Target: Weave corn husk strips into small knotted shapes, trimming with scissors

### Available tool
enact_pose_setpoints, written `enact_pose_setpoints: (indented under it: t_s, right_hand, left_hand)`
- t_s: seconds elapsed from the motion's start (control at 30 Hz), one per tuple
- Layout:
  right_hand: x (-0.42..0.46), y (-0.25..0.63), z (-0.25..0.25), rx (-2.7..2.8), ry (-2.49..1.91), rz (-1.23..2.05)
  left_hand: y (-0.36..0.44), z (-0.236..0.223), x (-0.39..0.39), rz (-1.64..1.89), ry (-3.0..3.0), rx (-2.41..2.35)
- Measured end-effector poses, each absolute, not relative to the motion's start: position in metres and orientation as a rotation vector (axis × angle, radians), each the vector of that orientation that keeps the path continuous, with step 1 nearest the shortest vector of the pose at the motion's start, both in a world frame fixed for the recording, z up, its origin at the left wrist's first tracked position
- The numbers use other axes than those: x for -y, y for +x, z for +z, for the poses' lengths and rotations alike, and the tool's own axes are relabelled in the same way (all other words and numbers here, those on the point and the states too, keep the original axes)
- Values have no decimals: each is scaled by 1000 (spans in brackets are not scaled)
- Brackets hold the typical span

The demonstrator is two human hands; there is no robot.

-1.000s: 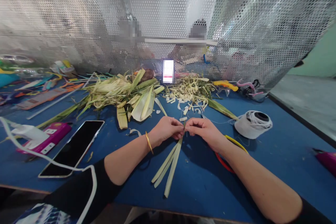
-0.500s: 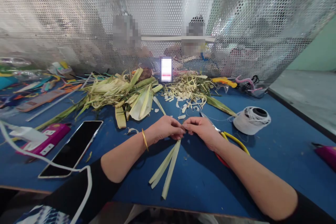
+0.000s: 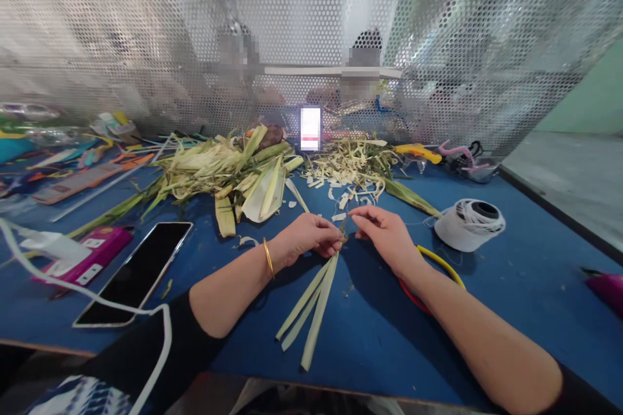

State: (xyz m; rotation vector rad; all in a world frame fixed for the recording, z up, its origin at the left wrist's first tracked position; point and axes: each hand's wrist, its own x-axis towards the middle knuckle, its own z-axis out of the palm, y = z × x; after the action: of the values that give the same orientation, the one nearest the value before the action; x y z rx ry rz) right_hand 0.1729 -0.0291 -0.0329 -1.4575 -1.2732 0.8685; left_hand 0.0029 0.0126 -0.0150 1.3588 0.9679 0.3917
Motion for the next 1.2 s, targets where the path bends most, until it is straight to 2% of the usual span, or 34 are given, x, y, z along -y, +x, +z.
enact_pose_setpoints:
  t_s: [0.1, 0.3, 0.57, 0.9, 1.2]
  right_hand:
    - [30, 175, -31, 1294, -1462, 742]
    - [34, 175, -29, 1734, -1469, 632]
    - [34, 171, -35, 1878, -1455, 515]
    - [35, 170, -33, 1752, -1472, 705]
    - [37, 167, -32, 1808, -1482, 736]
  left_hand:
    - [3, -16, -13, 395, 1337, -963]
    - [1, -17, -14, 402, 1309, -928]
    - [2, -18, -14, 388, 1309, -940]
    - [3, -17, -15, 396, 1375, -972]
    - [2, -17, -19, 416, 1280, -959]
